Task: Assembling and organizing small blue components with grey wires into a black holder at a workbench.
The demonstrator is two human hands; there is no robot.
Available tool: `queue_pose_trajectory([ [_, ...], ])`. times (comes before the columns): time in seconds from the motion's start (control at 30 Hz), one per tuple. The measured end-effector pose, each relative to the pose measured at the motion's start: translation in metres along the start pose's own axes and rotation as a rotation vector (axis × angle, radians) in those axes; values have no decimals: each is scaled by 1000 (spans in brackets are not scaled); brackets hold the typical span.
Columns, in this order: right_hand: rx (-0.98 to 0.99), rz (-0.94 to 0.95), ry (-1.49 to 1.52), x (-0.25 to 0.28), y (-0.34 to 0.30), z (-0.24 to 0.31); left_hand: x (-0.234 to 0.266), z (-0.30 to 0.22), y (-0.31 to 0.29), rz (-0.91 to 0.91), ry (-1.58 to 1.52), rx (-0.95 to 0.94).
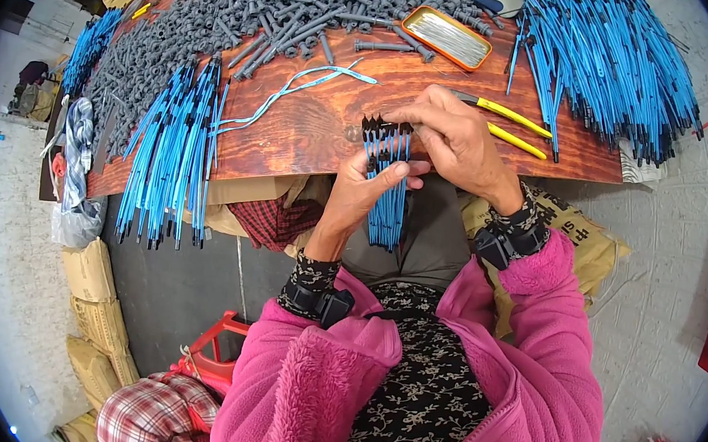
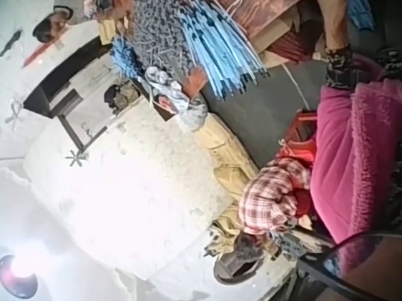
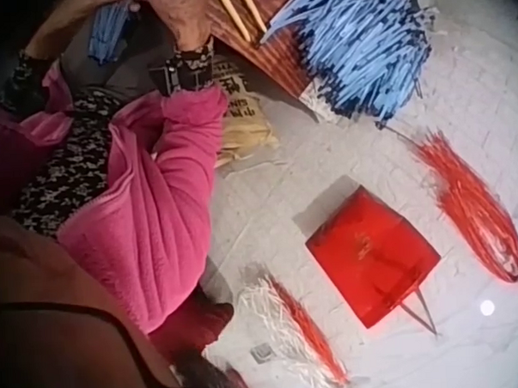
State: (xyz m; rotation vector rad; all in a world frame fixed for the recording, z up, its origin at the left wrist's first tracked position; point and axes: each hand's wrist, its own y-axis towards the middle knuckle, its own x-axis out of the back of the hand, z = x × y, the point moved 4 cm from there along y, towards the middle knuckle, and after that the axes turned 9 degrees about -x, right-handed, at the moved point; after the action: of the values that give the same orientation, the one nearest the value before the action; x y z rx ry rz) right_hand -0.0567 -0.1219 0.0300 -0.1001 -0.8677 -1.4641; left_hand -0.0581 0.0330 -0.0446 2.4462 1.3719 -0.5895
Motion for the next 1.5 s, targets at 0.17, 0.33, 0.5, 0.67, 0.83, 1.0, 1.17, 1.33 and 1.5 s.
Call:
queue_pose_trajectory([
  [0.17,-22,32,76,-3,2,0,3,-1,-1,48,-61,-34],
  [0.33,-23,20,52,-5,2,0,3,0,-1,22,-93,12],
  [0.5,-4,-21,-8,-4,2,7,3,-2,0,12,-49,36],
  [0.67,24,-44,-126,-3,2,12,4,0,0,13,-33,25],
  [0.83,61,-43,-102,-1,2,12,2,-3,-1,25,-6,27],
  [1.0,51,-53,-105,0,1,12,1,-3,-1,11,-5,26],
  [1.17,95,-49,-133,-2,3,14,3,0,-2,8,18,50],
  [1.33,70,-30,-84,-2,5,14,3,-1,-1,-13,11,68],
  [1.5,87,-26,-102,-1,5,19,6,2,-1,19,14,59],
])
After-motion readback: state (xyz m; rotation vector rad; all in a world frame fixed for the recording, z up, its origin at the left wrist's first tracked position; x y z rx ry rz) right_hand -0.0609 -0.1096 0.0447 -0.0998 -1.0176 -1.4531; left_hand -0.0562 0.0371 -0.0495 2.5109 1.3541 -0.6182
